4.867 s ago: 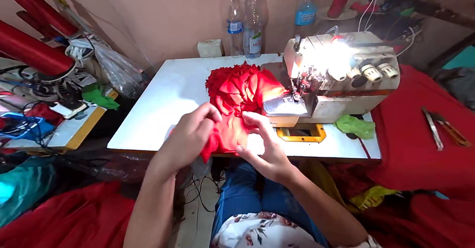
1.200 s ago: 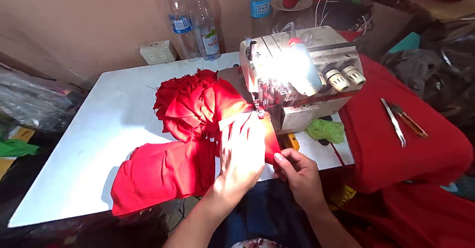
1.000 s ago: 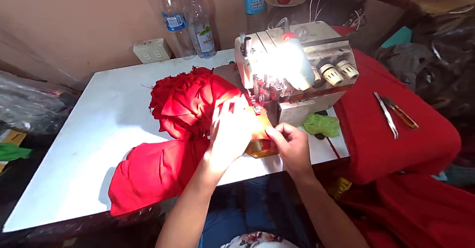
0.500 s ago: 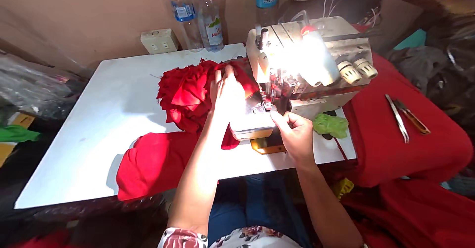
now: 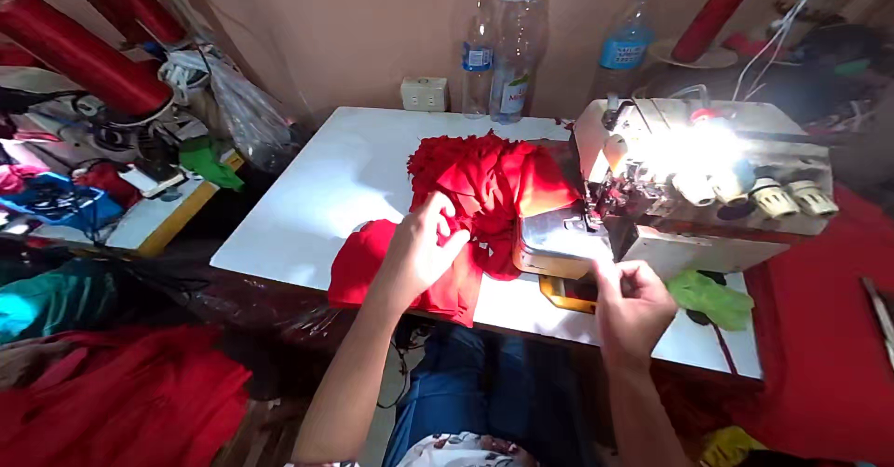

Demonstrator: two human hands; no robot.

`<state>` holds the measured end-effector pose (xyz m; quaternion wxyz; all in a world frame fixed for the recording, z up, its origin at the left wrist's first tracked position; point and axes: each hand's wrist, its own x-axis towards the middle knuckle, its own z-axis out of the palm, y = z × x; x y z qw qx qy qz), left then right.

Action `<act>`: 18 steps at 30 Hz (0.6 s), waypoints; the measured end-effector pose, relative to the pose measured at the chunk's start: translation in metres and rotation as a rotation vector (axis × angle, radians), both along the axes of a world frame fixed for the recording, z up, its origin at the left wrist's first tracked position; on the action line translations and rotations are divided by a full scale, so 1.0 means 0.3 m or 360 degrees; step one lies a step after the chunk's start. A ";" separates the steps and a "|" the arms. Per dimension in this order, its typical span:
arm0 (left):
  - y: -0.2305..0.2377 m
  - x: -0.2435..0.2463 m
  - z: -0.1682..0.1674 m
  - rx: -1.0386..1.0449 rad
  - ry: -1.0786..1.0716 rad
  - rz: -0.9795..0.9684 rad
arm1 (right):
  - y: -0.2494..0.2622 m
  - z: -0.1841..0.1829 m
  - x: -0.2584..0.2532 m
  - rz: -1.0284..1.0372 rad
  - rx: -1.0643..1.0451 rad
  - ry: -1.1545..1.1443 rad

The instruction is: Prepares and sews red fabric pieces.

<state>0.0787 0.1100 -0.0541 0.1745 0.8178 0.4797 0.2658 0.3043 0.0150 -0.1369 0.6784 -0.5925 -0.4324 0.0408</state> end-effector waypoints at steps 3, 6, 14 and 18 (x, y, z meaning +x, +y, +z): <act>0.001 0.005 -0.027 -0.0643 0.0410 0.0211 | -0.022 -0.017 -0.137 0.0435 0.0098 -0.0038; 0.039 -0.054 -0.072 -0.0729 0.0209 0.0241 | -0.005 -0.043 -0.214 0.0766 0.0069 -0.0266; 0.007 -0.178 -0.115 -0.1008 -0.0660 0.0044 | 0.140 -0.020 -0.358 0.0958 -0.0456 -0.0606; -0.026 -0.213 -0.130 -0.1026 -0.1233 0.0159 | 0.194 -0.017 -0.387 0.0861 -0.0480 -0.0718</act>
